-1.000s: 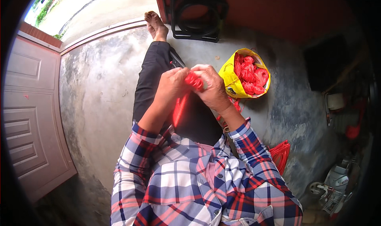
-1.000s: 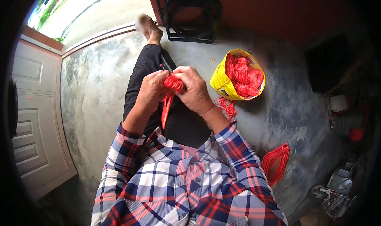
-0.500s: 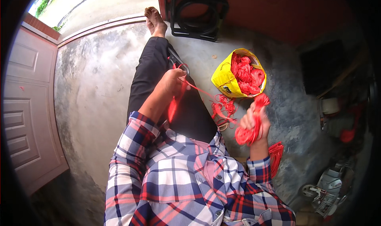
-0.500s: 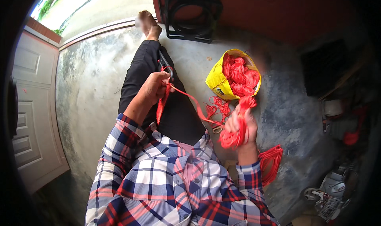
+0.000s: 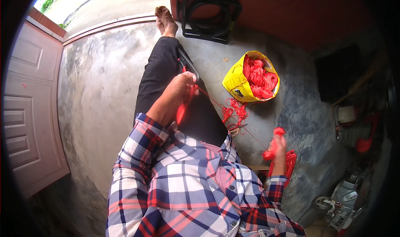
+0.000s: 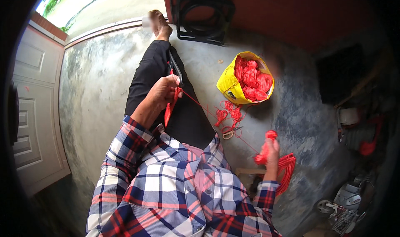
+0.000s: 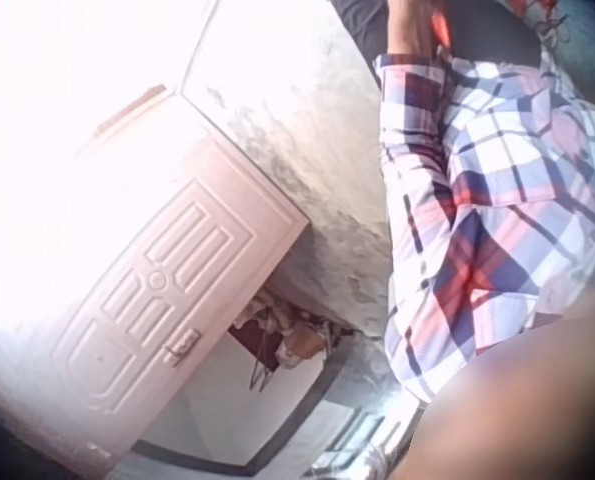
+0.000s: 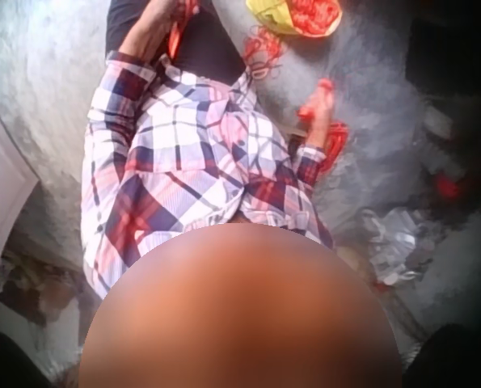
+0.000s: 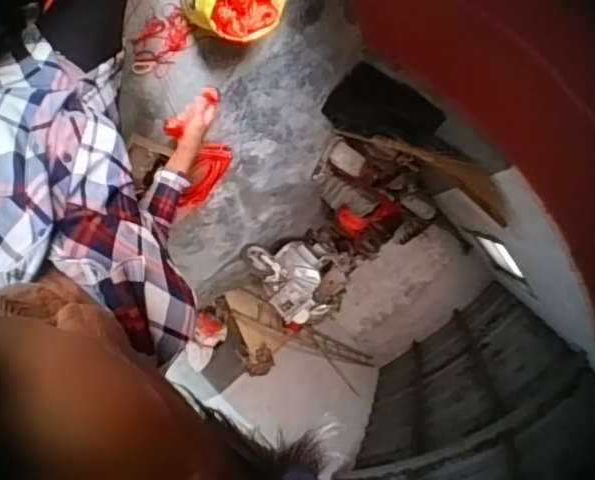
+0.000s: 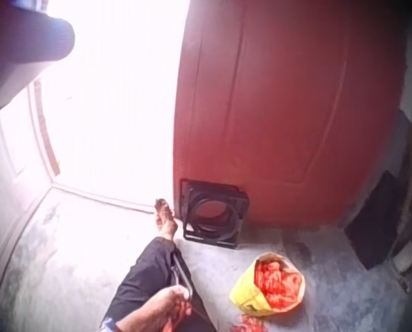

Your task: The person bundles long red plastic or fabric strips into coils by hand.

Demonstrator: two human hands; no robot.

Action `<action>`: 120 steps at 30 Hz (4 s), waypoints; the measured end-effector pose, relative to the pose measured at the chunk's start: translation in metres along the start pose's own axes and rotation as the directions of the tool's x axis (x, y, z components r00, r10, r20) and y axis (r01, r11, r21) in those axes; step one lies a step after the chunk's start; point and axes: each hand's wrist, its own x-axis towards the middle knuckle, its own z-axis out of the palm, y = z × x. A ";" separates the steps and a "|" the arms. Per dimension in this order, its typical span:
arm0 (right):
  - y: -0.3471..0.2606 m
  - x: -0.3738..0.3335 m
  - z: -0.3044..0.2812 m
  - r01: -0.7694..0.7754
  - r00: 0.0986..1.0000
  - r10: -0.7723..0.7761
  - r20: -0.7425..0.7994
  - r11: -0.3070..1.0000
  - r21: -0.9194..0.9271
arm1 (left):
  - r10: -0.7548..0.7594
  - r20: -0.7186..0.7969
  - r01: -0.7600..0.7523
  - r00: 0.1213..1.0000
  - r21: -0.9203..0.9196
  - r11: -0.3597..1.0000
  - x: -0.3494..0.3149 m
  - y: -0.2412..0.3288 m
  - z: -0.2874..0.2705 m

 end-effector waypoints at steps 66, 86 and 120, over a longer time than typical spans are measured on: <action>-0.035 0.000 0.311 0.482 0.692 -0.090 0.716 0.796 -0.366 | 0.416 0.138 -0.431 0.899 0.105 0.896 -0.002 -0.041 -0.005; -0.009 0.108 0.332 0.788 0.605 -0.271 0.748 0.075 -0.611 | 0.189 -0.136 -0.134 0.973 0.337 0.932 0.009 -0.009 -0.005; 0.009 0.039 0.161 -0.305 0.851 0.151 0.504 0.922 0.239 | 0.788 0.071 -0.588 0.612 0.707 0.393 -0.030 -0.036 0.016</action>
